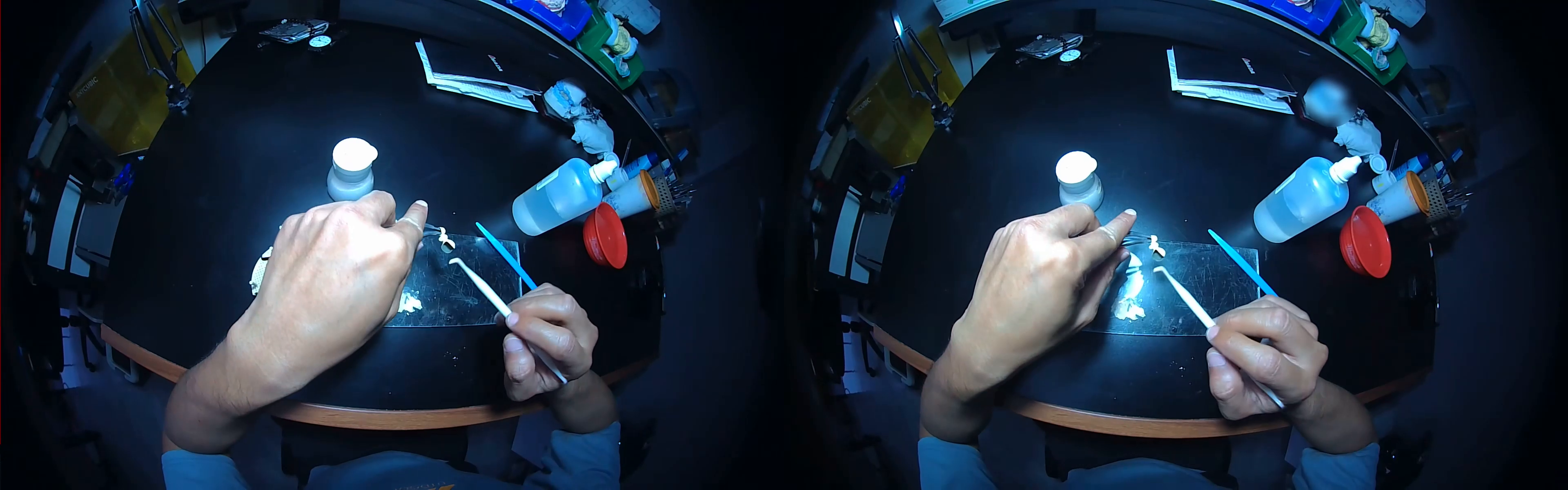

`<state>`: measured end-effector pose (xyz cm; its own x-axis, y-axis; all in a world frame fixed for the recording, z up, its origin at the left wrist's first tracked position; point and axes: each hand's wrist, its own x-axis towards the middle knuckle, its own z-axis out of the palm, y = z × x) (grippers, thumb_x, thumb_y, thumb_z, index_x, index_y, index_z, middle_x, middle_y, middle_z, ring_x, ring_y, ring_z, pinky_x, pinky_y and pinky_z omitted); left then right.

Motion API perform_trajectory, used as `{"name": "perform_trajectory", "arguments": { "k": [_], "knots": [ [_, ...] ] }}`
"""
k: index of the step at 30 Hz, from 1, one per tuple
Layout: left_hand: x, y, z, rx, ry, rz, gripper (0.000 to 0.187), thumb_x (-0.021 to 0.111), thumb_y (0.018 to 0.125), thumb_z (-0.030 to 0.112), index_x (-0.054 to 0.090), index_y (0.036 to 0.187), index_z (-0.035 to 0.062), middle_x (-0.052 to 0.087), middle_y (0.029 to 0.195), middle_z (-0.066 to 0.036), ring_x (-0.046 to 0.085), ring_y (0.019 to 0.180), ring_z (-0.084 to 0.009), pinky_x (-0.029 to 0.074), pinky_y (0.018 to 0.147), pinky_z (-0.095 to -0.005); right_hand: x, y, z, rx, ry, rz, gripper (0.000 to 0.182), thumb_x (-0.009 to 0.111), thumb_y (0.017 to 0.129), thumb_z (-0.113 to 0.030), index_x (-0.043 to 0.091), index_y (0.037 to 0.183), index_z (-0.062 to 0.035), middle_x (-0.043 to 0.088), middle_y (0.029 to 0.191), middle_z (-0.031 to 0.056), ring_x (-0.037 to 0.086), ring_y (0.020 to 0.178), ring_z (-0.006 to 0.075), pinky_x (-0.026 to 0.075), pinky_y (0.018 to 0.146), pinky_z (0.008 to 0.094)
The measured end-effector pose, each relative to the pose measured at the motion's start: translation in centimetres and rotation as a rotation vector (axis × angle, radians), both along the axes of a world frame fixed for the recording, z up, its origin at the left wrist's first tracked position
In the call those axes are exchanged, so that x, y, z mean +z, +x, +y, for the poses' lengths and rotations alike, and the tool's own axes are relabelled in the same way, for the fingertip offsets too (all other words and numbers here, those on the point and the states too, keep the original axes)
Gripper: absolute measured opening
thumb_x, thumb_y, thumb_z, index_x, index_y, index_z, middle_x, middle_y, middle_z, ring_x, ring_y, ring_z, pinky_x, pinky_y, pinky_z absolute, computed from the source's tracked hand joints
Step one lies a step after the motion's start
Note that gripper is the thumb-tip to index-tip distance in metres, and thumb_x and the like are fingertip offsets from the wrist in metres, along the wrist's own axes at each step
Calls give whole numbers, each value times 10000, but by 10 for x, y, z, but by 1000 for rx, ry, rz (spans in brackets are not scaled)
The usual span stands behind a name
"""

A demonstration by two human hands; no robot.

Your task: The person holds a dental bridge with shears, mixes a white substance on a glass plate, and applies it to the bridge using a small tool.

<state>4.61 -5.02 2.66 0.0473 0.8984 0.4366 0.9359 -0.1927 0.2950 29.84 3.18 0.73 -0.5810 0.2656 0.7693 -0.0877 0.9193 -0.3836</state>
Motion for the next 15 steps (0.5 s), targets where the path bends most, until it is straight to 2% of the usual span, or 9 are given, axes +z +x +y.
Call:
{"name": "perform_trajectory", "arguments": {
  "k": [6,15],
  "knots": [
    [0,4,-2,10,30,75,290,812,908,89,813,1192,33,671,813,-90,719,694,-238,596,640,-384,0,-4,2,-41,82,-75,147,745,901,-74,766,1027,-1,726,899,117,748,700,204,615,593,309],
    [-6,4,-1,-14,45,92,275,803,918,84,812,1187,26,676,812,-92,725,699,-227,604,632,-376,-3,-9,2,-62,95,-108,154,778,890,-94,782,1011,1,724,885,114,754,705,215,632,597,308]
  ]
}}
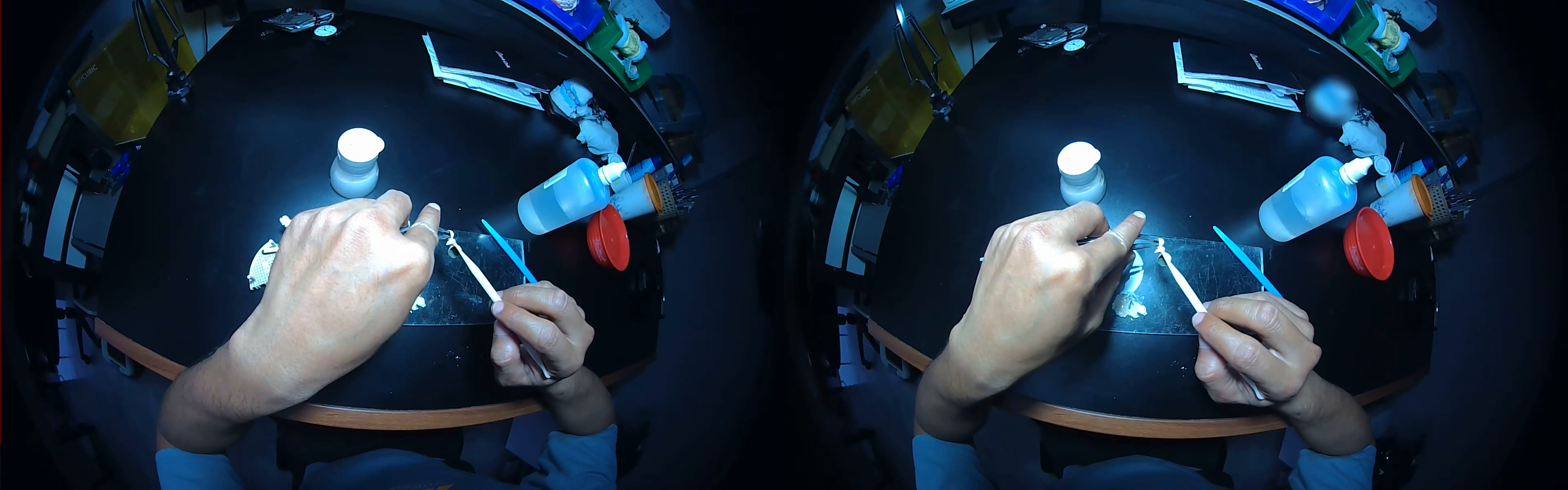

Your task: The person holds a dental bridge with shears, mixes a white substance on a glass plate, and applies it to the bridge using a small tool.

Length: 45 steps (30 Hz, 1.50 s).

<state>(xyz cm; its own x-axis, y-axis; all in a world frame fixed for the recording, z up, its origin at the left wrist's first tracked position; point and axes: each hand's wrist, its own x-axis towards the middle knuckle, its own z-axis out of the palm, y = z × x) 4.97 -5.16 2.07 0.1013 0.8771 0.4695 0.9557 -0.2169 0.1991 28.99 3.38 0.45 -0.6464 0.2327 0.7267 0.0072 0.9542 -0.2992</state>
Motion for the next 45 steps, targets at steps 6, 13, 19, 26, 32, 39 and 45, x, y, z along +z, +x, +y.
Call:
{"name": "perform_trajectory", "arguments": {
  "k": [6,13,19,26,32,39,45],
  "knots": [
    [1,1,0,1,-18,-22,268,802,925,83,813,1186,25,681,814,-93,726,696,-228,605,630,-373,-1,0,0,-14,-3,10,152,788,892,-108,789,1007,-9,723,881,114,753,705,211,633,596,304],
    [0,0,0,-7,-13,-8,257,800,931,86,813,1180,21,678,801,-91,720,678,-222,601,621,-370,-1,0,0,-7,-7,3,150,786,900,-118,790,1005,-10,720,875,112,752,703,205,638,591,302],
    [1,0,0,-7,-10,-16,255,800,927,82,813,1173,19,678,801,-91,720,678,-222,599,618,-371,0,2,0,-1,-15,-7,149,782,921,-137,788,1000,-11,722,879,116,755,701,208,641,594,306],
    [1,0,0,-5,-16,-35,250,799,926,80,814,1168,18,676,795,-97,717,676,-228,596,620,-374,0,1,-1,-8,-9,5,146,781,932,-143,786,996,-12,721,884,117,754,702,206,638,597,304],
    [1,0,-1,-4,-13,-35,245,795,928,76,815,1165,16,674,772,-96,709,659,-225,584,605,-371,2,3,0,-18,8,28,156,777,948,-142,778,1026,-7,718,903,121,751,703,207,628,588,304],
    [4,0,-1,-6,-32,-25,232,794,925,63,815,1147,0,666,722,-95,691,619,-219,565,574,-370,4,5,0,-4,-6,19,145,758,922,-119,771,1004,-1,723,899,127,746,696,208,622,583,312],
    [4,1,-2,-21,-73,-37,209,792,909,47,822,1109,-7,659,701,-94,685,601,-227,561,559,-381,4,4,1,12,-46,9,146,742,863,-75,774,978,7,732,861,122,748,681,200,626,595,309]
  ]
}}
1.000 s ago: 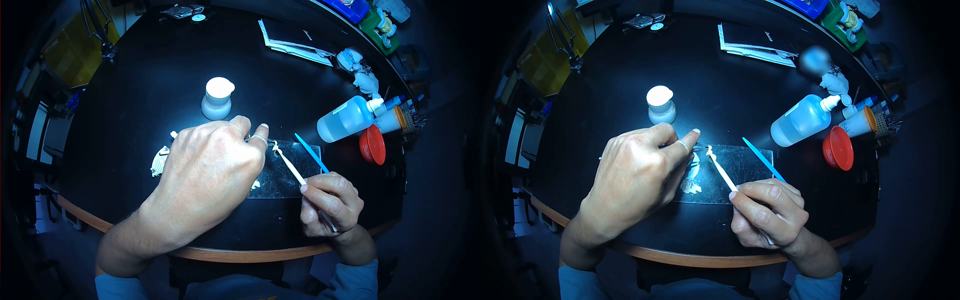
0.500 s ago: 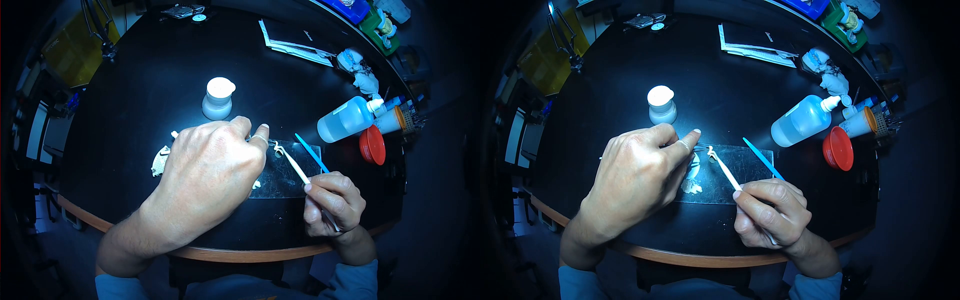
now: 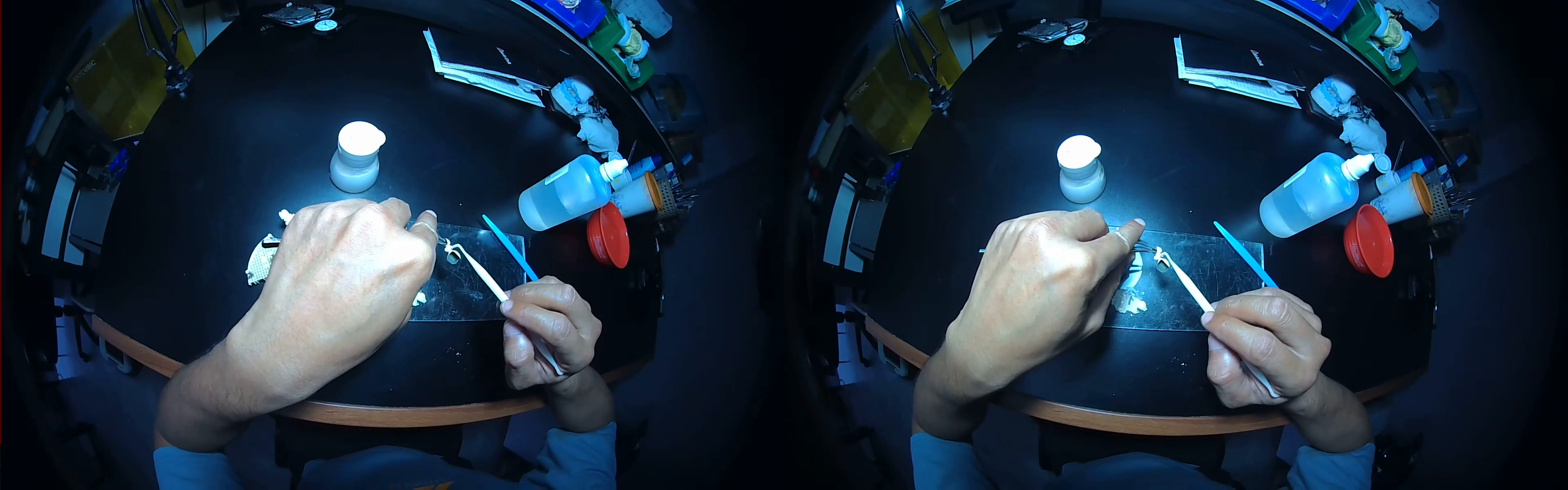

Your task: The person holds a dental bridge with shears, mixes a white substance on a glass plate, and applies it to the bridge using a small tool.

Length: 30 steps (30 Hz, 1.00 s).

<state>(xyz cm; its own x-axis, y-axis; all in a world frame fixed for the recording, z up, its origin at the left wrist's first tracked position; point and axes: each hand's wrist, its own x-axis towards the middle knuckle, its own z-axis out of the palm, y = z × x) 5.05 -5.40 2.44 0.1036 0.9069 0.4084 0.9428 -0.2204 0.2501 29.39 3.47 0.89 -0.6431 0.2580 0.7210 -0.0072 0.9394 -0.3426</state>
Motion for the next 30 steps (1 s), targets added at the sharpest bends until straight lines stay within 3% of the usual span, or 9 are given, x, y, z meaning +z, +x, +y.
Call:
{"name": "perform_trajectory", "arguments": {
  "k": [30],
  "knots": [
    [0,0,-1,-15,-26,6,181,778,919,40,824,1084,-19,672,699,-104,691,596,-226,569,562,-373,-1,-2,0,41,6,-45,183,754,769,-61,801,939,-14,717,839,110,744,661,191,629,576,291]
  ]
}}
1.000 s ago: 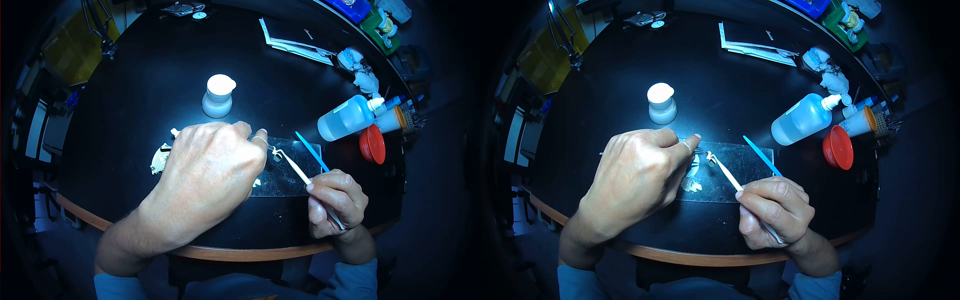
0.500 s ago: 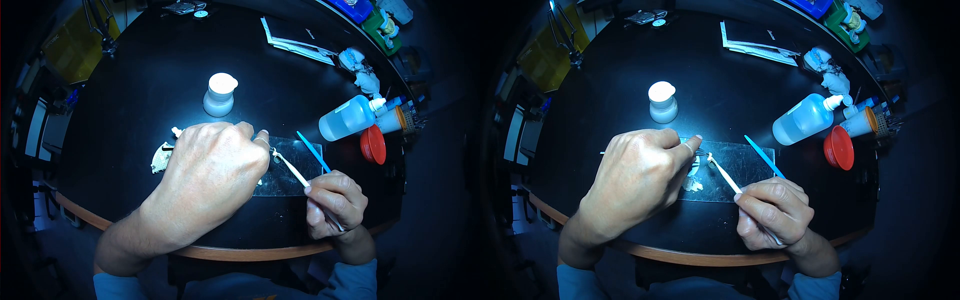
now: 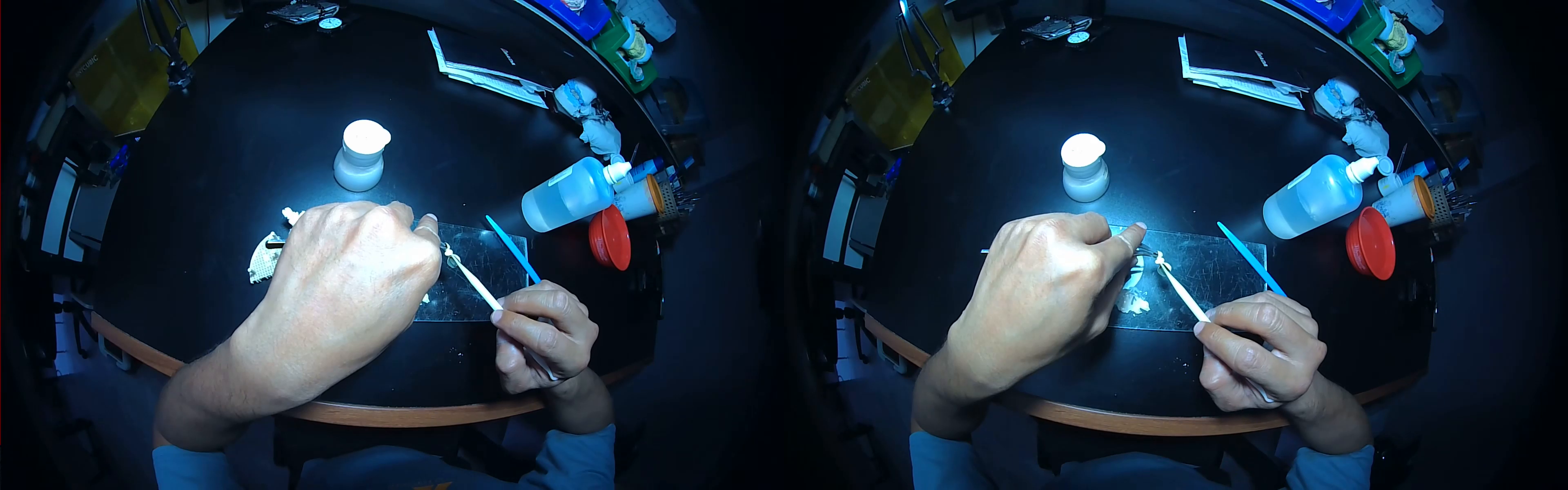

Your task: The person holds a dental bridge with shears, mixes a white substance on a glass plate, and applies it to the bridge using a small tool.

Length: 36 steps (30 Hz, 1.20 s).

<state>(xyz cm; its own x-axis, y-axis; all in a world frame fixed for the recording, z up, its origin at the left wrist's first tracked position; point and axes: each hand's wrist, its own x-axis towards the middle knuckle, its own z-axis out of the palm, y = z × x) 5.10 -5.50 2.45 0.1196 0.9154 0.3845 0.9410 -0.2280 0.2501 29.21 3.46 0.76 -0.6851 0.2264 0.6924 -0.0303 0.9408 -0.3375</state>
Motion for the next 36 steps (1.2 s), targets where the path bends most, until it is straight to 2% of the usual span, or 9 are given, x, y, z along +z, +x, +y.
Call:
{"name": "perform_trajectory", "arguments": {
  "k": [19,25,31,32,35,36],
  "knots": [
    [-1,0,0,-4,-10,-3,208,780,899,18,823,1098,-22,685,711,-110,702,609,-227,580,580,-373,-1,0,-1,-2,-7,1,166,746,795,-48,797,949,-16,713,859,108,742,665,191,619,574,290],
    [2,-1,0,-11,5,-16,204,783,895,9,824,1094,-15,668,709,-103,693,612,-227,567,568,-378,4,6,-2,-58,-16,69,147,729,864,-60,753,993,6,713,886,115,736,671,197,615,585,309],
    [11,-2,0,0,13,-35,266,809,815,7,819,1081,13,645,744,-116,691,680,-296,566,638,-415,3,5,1,-48,-22,97,125,695,912,-53,734,990,36,721,844,127,708,619,200,586,549,315],
    [15,0,1,21,-59,-56,316,807,784,-1,815,1099,21,644,766,-124,692,715,-318,557,671,-429,-1,6,6,-28,-17,116,118,678,922,-38,735,989,41,715,814,125,693,596,192,567,526,317],
    [9,4,8,33,-4,-73,335,784,780,-10,796,1115,-4,627,766,-130,684,701,-318,540,653,-445,-10,4,12,-28,-42,185,119,646,884,6,724,972,22,681,821,97,671,593,199,542,514,332],
    [8,3,9,52,0,-81,341,789,774,-23,797,1115,-9,625,770,-133,678,700,-319,528,655,-446,-9,4,14,-14,-13,184,138,663,864,29,742,976,43,715,829,129,682,591,186,550,505,313]
  ]
}}
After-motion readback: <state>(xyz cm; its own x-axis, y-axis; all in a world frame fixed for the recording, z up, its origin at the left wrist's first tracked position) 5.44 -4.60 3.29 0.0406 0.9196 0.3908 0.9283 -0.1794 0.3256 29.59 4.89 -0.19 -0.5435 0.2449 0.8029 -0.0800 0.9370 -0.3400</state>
